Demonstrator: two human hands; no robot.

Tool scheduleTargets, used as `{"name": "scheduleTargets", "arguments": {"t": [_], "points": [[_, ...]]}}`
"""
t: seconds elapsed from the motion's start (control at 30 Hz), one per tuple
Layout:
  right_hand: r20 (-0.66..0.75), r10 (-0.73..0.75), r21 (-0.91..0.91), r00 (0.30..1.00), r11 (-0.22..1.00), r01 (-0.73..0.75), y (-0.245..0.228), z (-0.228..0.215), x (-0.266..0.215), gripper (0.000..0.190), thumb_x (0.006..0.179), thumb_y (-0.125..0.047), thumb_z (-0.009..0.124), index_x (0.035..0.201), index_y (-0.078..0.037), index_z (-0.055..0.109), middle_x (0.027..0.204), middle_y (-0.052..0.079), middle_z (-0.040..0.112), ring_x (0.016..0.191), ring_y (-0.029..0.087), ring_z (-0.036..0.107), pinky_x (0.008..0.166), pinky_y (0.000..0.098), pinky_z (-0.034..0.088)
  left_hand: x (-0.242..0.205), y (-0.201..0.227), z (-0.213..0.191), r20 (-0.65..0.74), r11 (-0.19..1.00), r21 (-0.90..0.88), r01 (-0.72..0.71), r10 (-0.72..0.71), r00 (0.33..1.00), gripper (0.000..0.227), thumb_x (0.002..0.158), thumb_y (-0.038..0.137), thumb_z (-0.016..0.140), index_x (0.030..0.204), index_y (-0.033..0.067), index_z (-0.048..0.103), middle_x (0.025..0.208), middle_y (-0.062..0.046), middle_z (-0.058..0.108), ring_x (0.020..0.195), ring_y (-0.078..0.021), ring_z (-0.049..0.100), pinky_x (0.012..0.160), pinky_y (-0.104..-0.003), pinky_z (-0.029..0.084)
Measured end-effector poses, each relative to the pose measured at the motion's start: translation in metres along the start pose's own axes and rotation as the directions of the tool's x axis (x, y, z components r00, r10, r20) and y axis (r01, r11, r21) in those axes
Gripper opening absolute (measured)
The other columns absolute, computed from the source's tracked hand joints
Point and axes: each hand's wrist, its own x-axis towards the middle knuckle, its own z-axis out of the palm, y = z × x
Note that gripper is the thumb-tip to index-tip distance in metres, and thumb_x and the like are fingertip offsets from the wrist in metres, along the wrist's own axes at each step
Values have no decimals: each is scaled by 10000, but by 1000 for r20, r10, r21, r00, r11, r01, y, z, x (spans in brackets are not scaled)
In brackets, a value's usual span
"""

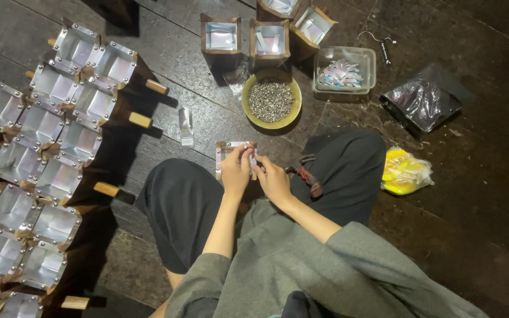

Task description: Assembling small wooden frames by hammering metal hardware into the corners.

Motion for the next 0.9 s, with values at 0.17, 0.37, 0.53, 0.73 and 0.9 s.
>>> {"name": "scheduleTargets", "arguments": {"t": [0.17, 0.37, 0.53, 0.73, 0.9], "points": [[8, 5, 35, 1000, 999, -5, -5, -7, 1, 290, 986, -318, 680, 1241, -179, 665, 905, 191, 773, 841, 335, 768, 660, 447, 625, -2, 0, 2, -5, 998, 48, -28, 28, 1000, 76, 979, 136, 708, 1018, 85, 749, 882, -82, 790, 839, -284, 763, 736, -344, 595], [145, -31, 11, 989, 999, 30, 19, -50, 19, 236, 931, -202, 692, 1165, -209, 723, 988, 145, 763, 956, 358, 739, 792, 448, 606, -6, -3, 6, -33, 995, 92, -38, 42, 999, 105, 989, 140, 697, 1037, 66, 753, 901, -96, 788, 841, -292, 762, 732, -348, 596], [244, 294, -613, 924, 785, -88, 93, -67, 27, 458, 895, -410, 721, 1254, -127, 693, 1164, 136, 666, 1182, 336, 581, 935, 506, 478, -5, -2, 4, -26, 997, 69, -47, 49, 998, 116, 1009, 147, 667, 1045, 69, 745, 911, -83, 785, 854, -281, 762, 750, -337, 597], [402, 501, -741, 767, 669, -49, 81, -71, 26, 453, 857, -396, 769, 1147, -49, 726, 1276, 143, 458, 1193, 316, 346, 933, 492, 271, -8, -6, 8, -45, 986, 138, -89, 96, 994, 119, 1014, 164, 665, 1062, 85, 739, 928, -68, 784, 867, -256, 762, 757, -318, 598], [399, 479, -627, 782, 765, -149, 136, -45, 35, 423, 798, -355, 833, 1092, -70, 727, 1210, 138, 492, 1184, 354, 411, 937, 549, 323, -7, 0, 4, -46, 955, 235, -180, 196, 980, 99, 1001, 165, 681, 1046, 94, 734, 875, -58, 749, 814, -244, 746, 715, -306, 591]]}}
